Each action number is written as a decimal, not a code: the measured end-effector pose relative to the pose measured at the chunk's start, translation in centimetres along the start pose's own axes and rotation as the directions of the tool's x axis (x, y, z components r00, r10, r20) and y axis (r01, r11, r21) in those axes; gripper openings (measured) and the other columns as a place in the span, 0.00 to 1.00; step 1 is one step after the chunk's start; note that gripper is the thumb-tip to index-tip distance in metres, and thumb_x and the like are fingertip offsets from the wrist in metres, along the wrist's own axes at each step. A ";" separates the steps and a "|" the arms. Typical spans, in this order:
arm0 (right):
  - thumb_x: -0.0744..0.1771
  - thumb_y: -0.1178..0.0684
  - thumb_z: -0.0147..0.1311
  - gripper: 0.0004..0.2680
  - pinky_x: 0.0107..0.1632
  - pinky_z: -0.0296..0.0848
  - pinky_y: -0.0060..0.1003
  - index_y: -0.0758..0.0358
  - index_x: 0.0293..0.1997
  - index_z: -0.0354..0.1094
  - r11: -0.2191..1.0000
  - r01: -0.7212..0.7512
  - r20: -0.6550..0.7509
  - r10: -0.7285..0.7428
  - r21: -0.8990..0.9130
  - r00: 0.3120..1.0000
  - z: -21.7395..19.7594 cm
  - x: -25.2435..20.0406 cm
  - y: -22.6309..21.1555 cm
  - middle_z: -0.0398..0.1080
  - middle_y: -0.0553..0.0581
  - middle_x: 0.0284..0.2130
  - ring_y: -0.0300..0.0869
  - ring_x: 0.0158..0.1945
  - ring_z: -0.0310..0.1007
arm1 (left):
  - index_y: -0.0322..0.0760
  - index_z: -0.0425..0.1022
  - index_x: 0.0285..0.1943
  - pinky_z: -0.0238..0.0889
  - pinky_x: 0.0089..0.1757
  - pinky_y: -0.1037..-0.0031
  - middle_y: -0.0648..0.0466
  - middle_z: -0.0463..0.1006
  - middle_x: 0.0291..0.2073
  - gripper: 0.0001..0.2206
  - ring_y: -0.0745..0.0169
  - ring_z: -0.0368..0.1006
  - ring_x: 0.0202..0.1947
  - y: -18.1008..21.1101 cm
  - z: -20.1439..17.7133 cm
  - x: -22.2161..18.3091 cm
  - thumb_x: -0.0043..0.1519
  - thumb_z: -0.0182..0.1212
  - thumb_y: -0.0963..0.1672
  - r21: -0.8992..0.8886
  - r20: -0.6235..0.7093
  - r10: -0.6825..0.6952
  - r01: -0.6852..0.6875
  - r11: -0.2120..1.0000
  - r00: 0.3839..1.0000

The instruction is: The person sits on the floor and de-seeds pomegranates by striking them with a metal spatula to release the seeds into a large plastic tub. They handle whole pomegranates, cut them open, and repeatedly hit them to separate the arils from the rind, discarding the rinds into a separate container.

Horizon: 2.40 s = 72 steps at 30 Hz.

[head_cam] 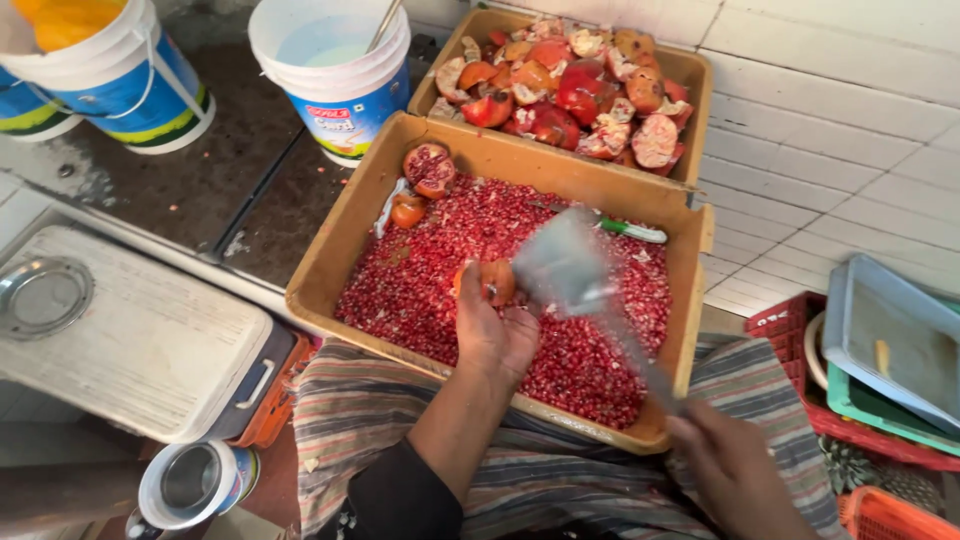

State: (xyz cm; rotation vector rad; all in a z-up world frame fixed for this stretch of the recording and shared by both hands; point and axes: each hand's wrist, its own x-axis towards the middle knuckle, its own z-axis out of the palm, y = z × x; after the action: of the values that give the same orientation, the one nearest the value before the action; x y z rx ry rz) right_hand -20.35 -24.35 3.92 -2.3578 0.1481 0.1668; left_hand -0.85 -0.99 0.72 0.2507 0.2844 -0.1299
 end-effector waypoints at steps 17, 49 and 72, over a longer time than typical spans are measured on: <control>0.67 0.41 0.50 0.14 0.27 0.65 0.39 0.62 0.32 0.67 0.999 -0.021 0.092 0.023 -0.027 0.996 0.2 2.0 0.2 0.67 0.55 0.14 0.42 0.18 0.65 | 0.32 0.66 0.52 0.74 0.48 0.60 0.46 0.78 0.41 0.21 0.50 0.75 0.44 -0.9 -2.4 1.0 0.76 0.34 0.53 0.198 -0.015 0.086 -0.081 0.977 0.996; 0.72 0.46 0.44 0.13 0.24 0.50 0.30 0.65 0.34 0.60 0.435 0.115 -0.140 0.027 0.893 0.990 7.6 3.3 12.8 0.52 0.45 0.21 0.32 0.22 0.50 | 0.40 0.65 0.65 0.53 0.55 0.62 0.58 0.71 0.49 0.30 0.59 0.63 0.54 5.4 10.9 26.3 0.70 0.47 0.62 0.772 0.310 0.107 -0.316 0.552 0.945; 0.73 0.45 0.42 0.15 0.25 0.53 0.31 0.66 0.32 0.60 0.581 0.099 -0.119 -0.003 0.808 0.993 6.2 3.3 9.8 0.54 0.48 0.21 0.34 0.23 0.51 | 0.44 0.74 0.58 0.70 0.51 0.53 0.47 0.76 0.50 0.20 0.45 0.75 0.54 15.5 -1.9 16.6 0.59 0.67 0.50 0.528 0.021 0.074 0.052 -0.848 0.997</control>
State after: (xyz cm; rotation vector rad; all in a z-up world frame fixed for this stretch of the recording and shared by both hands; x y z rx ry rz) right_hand -19.08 -27.18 -7.77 -1.4210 0.1623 -0.0598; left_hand 16.95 12.90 -2.39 2.8247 0.0186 -0.3728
